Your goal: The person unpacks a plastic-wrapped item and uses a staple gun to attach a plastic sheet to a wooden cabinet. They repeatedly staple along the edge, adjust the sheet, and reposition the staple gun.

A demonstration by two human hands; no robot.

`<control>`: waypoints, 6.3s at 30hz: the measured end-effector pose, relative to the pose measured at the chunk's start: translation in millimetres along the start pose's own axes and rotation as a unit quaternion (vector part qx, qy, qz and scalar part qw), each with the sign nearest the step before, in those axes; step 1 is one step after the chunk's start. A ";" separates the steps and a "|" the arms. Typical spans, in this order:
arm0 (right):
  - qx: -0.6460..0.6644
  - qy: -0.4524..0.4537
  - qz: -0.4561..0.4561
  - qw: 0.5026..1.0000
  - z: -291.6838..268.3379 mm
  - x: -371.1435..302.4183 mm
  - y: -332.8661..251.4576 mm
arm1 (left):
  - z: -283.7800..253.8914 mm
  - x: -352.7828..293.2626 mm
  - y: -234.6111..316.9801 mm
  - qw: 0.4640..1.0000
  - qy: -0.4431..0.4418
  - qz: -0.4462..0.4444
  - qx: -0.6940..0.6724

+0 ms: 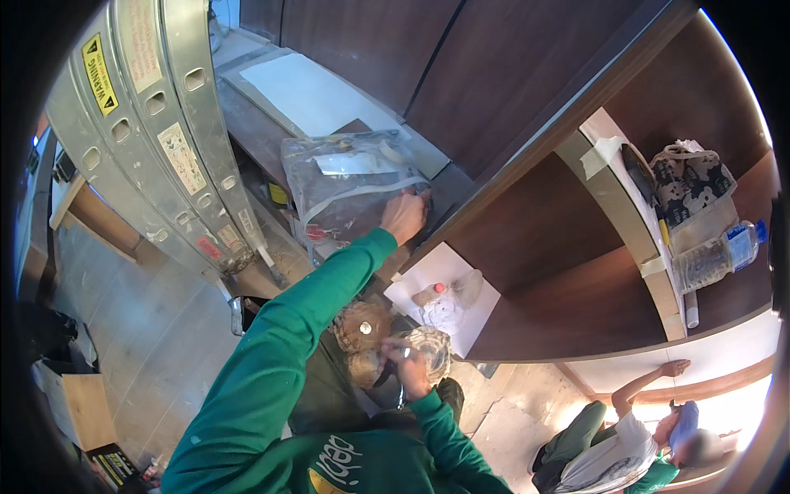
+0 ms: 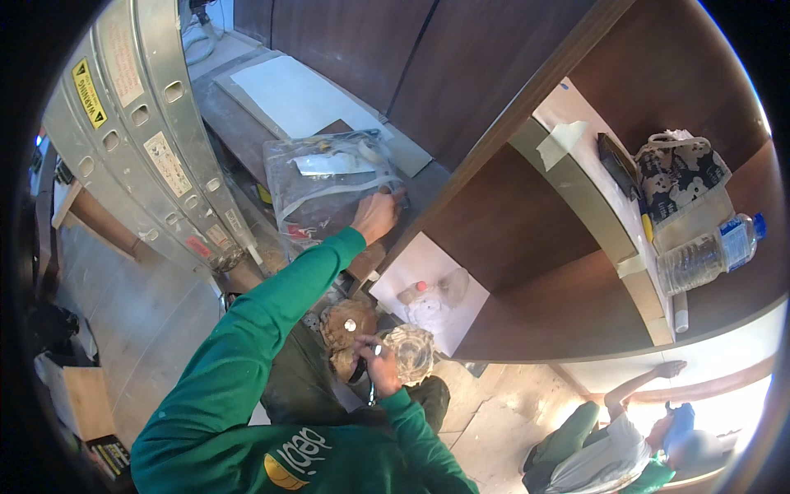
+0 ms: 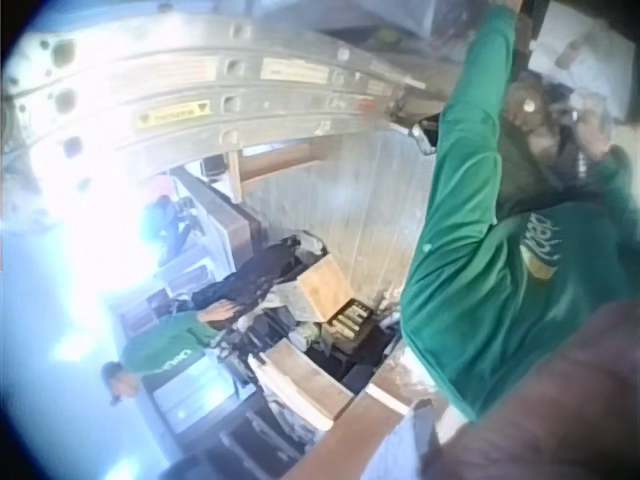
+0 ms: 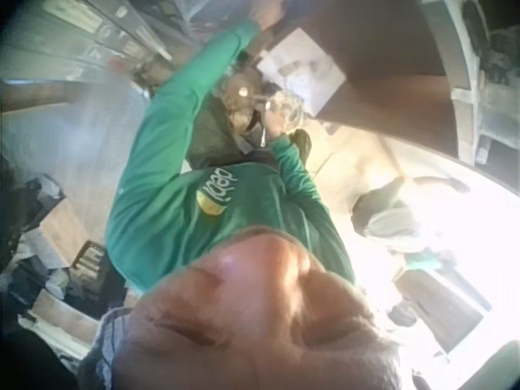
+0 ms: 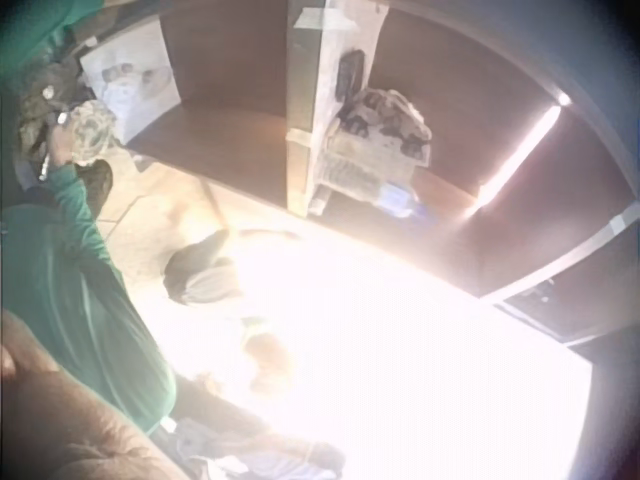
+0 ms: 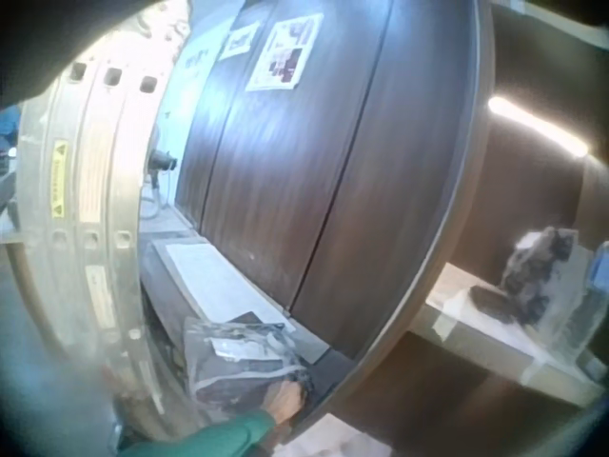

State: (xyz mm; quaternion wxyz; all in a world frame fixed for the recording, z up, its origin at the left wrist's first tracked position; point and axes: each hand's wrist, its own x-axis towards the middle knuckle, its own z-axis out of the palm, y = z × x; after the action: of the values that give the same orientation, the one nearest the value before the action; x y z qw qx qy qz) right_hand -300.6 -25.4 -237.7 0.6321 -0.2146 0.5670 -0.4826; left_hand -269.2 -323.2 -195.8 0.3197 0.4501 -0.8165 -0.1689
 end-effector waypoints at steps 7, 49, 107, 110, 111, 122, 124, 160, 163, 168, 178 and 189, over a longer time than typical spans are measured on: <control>-0.012 0.004 0.005 1.000 -19.8 -24.2 6.1 | 35.1 15.3 -11.0 0.997 -0.019 0.039 0.059; -0.215 -0.096 -0.349 0.907 64.6 -155.5 -89.9 | -272.6 -273.5 174.9 0.980 -0.117 0.135 -0.085; -0.236 -0.062 -0.425 0.872 83.1 -152.3 -73.3 | -233.1 -310.7 106.3 0.991 0.045 0.109 -0.062; -0.308 -0.061 -0.398 0.862 81.9 -154.1 -84.0 | -232.1 -298.0 123.8 0.986 0.065 0.153 -0.004; -0.314 -0.047 -0.414 0.853 84.2 -152.1 -82.7 | -236.5 -291.5 130.7 0.985 0.062 0.159 -0.018; -0.313 -0.092 -0.322 0.889 75.1 -150.9 -95.7 | -242.5 -295.8 137.8 0.972 0.074 -0.073 -0.209; -0.302 -0.089 -0.329 0.890 79.3 -147.4 -90.4 | -242.4 -292.6 136.5 0.963 0.050 -0.090 -0.250; -0.341 -0.155 -0.432 0.821 33.1 -216.0 -119.4 | -282.0 -315.6 243.8 0.963 -0.085 -0.115 -0.228; -0.358 -0.165 -0.447 0.803 27.7 -217.6 -116.8 | -283.7 -314.3 248.8 0.977 -0.093 -0.085 -0.170; -0.373 -0.206 -0.465 0.776 25.0 -207.7 -102.3 | -290.6 -324.5 238.5 0.948 -0.175 -0.221 -0.150; -0.369 -0.239 -0.434 0.786 28.1 -205.4 -111.5 | -274.7 -343.8 233.0 0.938 -0.094 -0.218 -0.252; -0.367 -0.112 -0.382 0.841 -17.1 -188.0 -112.8 | -310.1 -373.3 185.3 0.965 0.057 -0.255 0.009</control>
State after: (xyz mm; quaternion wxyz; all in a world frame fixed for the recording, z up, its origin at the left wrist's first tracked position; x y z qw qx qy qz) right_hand -337.3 89.9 -54.2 0.3317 -0.6827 0.5011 -0.4156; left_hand -30.7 94.9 -0.5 0.3080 0.6553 -0.6564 -0.2119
